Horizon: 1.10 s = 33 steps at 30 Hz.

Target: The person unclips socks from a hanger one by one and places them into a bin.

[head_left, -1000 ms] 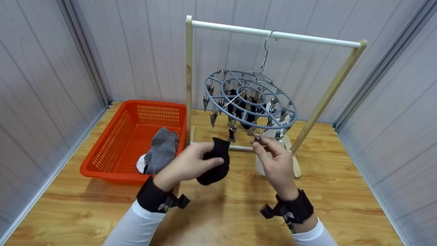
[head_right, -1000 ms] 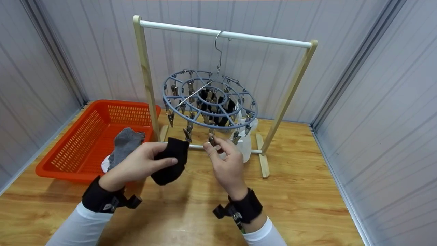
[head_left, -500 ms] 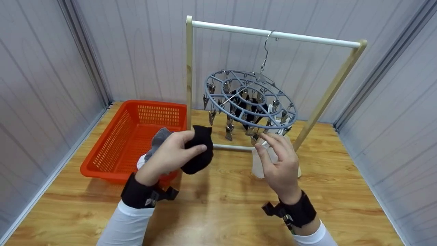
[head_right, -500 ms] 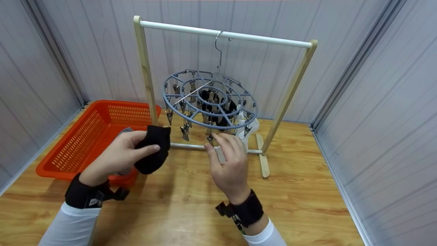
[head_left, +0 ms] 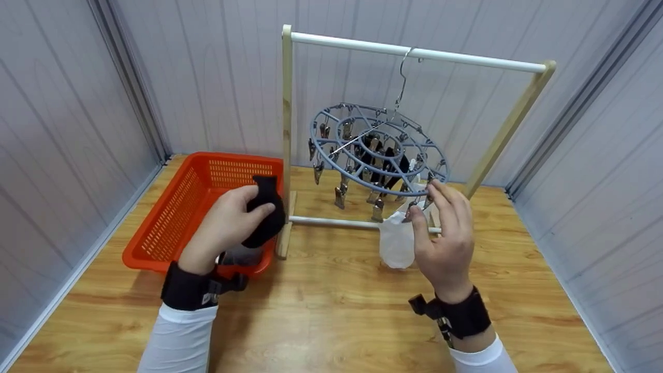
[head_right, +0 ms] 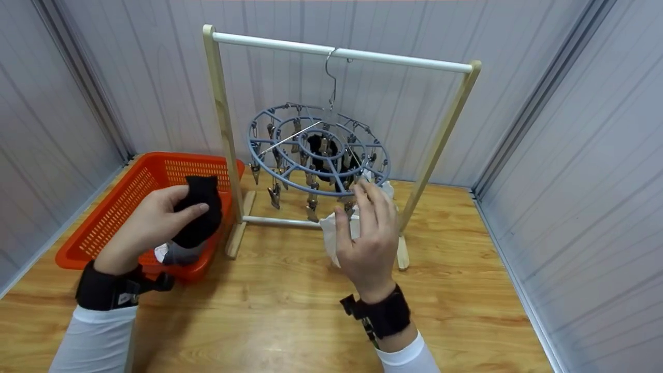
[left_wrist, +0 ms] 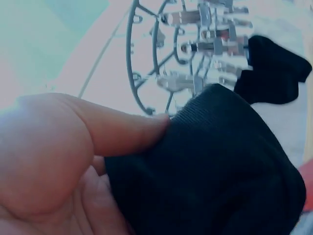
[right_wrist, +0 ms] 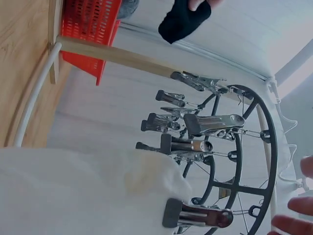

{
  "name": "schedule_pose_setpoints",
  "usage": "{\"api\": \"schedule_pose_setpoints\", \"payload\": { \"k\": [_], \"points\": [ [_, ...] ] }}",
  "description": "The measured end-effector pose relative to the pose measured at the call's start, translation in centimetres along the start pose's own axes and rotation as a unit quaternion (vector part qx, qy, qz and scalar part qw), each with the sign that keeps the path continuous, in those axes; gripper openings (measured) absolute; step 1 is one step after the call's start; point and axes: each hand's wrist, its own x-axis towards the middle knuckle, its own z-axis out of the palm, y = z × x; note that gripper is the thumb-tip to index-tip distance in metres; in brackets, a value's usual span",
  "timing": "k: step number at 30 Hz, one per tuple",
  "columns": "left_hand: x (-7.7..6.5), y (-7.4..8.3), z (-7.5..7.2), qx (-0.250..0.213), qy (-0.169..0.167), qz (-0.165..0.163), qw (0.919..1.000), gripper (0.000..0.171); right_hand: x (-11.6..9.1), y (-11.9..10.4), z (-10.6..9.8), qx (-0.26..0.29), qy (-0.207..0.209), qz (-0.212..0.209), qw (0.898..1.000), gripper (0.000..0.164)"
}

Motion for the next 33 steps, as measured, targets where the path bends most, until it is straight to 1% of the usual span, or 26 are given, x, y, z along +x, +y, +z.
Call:
{"api": "schedule_pose_setpoints", "payload": {
  "k": [3,6,10,14,18,23,26,29,30,32,33],
  "points": [
    [0.0,-0.7,-0.5,0.015,-0.019,-0.007,0.9997,0.03,-0.1,0.2,0.0,-0.019,-0.014,0.014,1.0,0.048],
    [0.1,-1.4,-0.8,0.03,-0.038,-0.013,0.9987,0.028,-0.2,0.3,-0.1,-0.027,-0.026,0.031,0.999,0.053],
    [0.2,-2.1,-0.8,0.045,-0.049,-0.02,0.9976,0.025,-0.4,0.4,-0.2,-0.032,-0.036,0.046,0.998,0.055],
    [0.5,-2.5,-0.6,0.053,-0.055,-0.023,0.9968,0.026,-0.5,0.4,-0.1,-0.035,-0.044,0.05,0.997,0.057],
    [0.7,-2.8,-0.4,0.064,-0.072,-0.033,0.9948,0.026,-0.5,0.4,0.0,-0.032,-0.051,0.051,0.997,0.059],
    [0.9,-3.4,-0.2,0.069,-0.088,-0.035,0.9931,0.03,-0.4,0.3,0.1,-0.031,-0.057,0.041,0.997,0.059],
    [0.9,-3.8,-0.2,0.077,-0.094,-0.042,0.9918,0.023,-0.5,0.3,0.1,-0.03,-0.06,0.039,0.997,0.059],
    [0.9,-4.1,-0.1,0.095,-0.1,-0.051,0.9891,0.007,-0.5,0.2,0.2,-0.027,-0.064,0.043,0.997,0.06],
    [0.9,-4.2,-0.1,0.1,-0.101,-0.055,0.9883,0.01,-0.5,0.2,0.2,-0.027,-0.065,0.045,0.997,0.06],
    [0.9,-4.3,-0.1,0.107,-0.101,-0.057,0.9874,0.025,-0.5,0.2,0.2,-0.027,-0.068,0.048,0.996,0.061],
    [0.9,-4.3,-0.2,0.108,-0.101,-0.058,0.9873,0.03,-0.5,0.1,0.2,-0.027,-0.069,0.049,0.996,0.061]
  ]
}}
